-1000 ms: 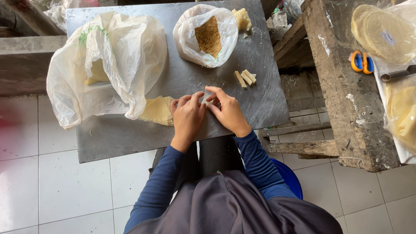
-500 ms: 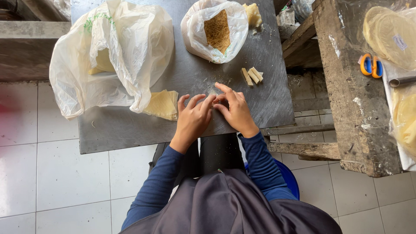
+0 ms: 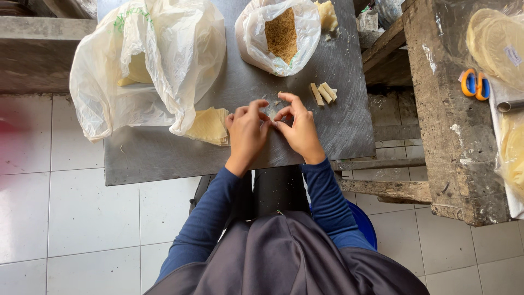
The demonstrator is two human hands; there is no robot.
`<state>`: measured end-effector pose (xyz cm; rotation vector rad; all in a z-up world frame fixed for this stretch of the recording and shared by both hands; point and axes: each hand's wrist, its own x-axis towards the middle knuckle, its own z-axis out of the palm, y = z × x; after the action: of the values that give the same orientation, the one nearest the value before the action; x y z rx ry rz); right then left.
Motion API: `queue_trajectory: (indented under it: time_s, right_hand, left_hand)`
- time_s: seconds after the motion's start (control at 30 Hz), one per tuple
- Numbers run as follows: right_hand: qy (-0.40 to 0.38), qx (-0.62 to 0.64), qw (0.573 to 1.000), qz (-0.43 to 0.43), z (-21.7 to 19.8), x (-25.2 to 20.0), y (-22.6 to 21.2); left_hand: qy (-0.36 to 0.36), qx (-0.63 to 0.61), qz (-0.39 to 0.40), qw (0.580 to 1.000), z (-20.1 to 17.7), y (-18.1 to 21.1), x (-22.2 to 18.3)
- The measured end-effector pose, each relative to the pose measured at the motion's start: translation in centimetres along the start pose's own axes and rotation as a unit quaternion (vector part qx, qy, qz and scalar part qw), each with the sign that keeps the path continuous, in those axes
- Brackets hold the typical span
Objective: The person prepares spring rolls by placing filling onto wrappers and rolling them into cylinders by hand on a table, and then uses a knife to scrape the workspace.
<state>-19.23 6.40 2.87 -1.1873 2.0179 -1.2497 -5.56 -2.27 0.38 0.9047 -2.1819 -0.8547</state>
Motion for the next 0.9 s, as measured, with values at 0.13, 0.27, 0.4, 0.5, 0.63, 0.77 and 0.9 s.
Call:
queue_trajectory:
  time_s: [0.13, 0.27, 0.4, 0.5, 0.63, 0.77, 0.9]
  right_hand:
    - [0.039, -0.191, 0.961, -0.196, -0.3, -1.1, 0.4]
    - [0.070, -0.243, 0.932, -0.258, 0.3, -1.5, 1.2]
    - [0.093, -0.236, 0.939, -0.230, 0.9, -1.9, 1.1]
    - [0.065, -0.165, 0.976, -0.123, 0.8, -2.2, 0.7]
    - [0.054, -0.041, 0.998, -0.021, 0.9, -2.3, 0.6]
    - [0.100, -0.171, 0.975, -0.101, 1.2, -2.3, 0.4]
    - [0.084, -0.204, 0.958, -0.183, 0.7, -3.0, 0.5]
  left_hand:
    - [0.027, 0.088, 0.114, 0.989, 0.1, -0.4, -1.0]
    - [0.057, 0.139, 0.161, 0.976, 0.6, -1.1, -1.5]
    - [0.067, 0.138, 0.131, 0.979, 0.8, 0.0, -1.5]
    - [0.016, 0.029, 0.023, 0.999, 0.2, 1.0, -2.2]
    - [0.021, -0.013, -0.056, 0.998, 0.0, 1.6, -2.2]
    - [0.047, 0.013, -0.017, 0.999, 0.3, 1.7, -1.8]
    - [0.066, 0.097, 0.087, 0.989, 0.5, 0.8, -3.2]
